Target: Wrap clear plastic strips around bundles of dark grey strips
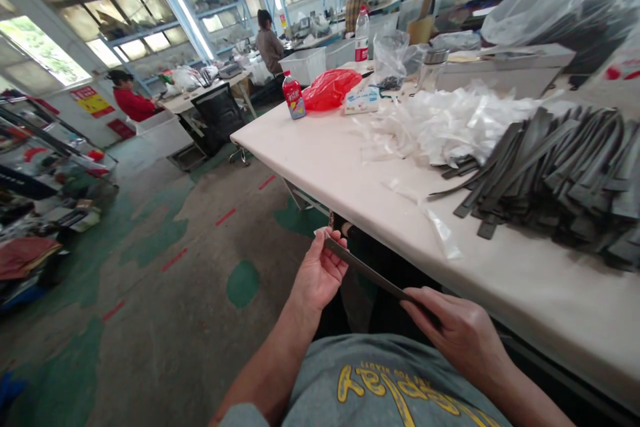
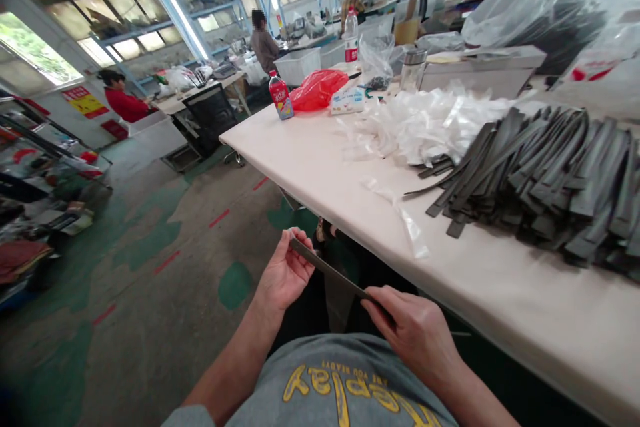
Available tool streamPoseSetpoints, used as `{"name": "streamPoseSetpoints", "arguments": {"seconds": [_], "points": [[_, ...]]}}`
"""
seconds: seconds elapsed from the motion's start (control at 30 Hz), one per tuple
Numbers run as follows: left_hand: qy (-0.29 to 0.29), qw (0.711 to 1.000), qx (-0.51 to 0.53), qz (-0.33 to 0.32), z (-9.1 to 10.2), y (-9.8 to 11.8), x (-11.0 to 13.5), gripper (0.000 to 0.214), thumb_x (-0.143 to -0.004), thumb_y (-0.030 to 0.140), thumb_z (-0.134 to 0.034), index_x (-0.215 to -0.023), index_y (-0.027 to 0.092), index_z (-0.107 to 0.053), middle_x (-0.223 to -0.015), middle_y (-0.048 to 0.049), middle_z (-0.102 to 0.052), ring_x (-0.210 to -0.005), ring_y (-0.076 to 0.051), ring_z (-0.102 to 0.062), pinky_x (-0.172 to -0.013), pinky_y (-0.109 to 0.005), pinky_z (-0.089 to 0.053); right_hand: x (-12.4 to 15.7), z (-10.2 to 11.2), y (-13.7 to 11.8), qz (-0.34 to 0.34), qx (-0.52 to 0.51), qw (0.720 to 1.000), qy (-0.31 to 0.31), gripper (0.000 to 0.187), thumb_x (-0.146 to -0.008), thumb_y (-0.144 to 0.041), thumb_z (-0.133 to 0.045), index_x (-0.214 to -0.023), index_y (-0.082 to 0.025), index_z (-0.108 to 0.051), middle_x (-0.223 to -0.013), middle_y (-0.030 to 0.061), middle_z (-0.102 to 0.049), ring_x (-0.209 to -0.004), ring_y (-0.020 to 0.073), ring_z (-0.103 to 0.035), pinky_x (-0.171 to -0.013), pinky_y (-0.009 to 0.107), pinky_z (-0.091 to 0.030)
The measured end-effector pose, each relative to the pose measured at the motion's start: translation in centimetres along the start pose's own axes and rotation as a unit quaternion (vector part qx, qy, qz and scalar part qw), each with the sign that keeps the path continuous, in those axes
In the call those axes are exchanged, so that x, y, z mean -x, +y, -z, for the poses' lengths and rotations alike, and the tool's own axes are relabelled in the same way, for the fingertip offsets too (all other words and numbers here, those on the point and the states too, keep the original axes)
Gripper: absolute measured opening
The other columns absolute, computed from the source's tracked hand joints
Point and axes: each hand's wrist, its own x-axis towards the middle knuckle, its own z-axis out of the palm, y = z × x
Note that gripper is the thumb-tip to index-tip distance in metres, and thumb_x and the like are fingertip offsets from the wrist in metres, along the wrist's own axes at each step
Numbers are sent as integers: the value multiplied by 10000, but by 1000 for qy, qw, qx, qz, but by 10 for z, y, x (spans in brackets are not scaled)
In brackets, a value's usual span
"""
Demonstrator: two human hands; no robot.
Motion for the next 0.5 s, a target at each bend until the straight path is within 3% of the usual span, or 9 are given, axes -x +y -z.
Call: {"name": "streamPoseSetpoints", "arguments": {"seconds": [0.5], "points": [[7, 999, -9, -49, -1, -7, -7, 123, -827, 271, -657, -876, 163, -690, -841, -33, -735, -796, -139, -700, -753, -250, -565, -5, -5, 8, 18, 84, 995, 45, 186, -964, -322, -477, -958, -197, -615, -806, -9, -697, -601, 127, -655, -562, 246, -454]]}}
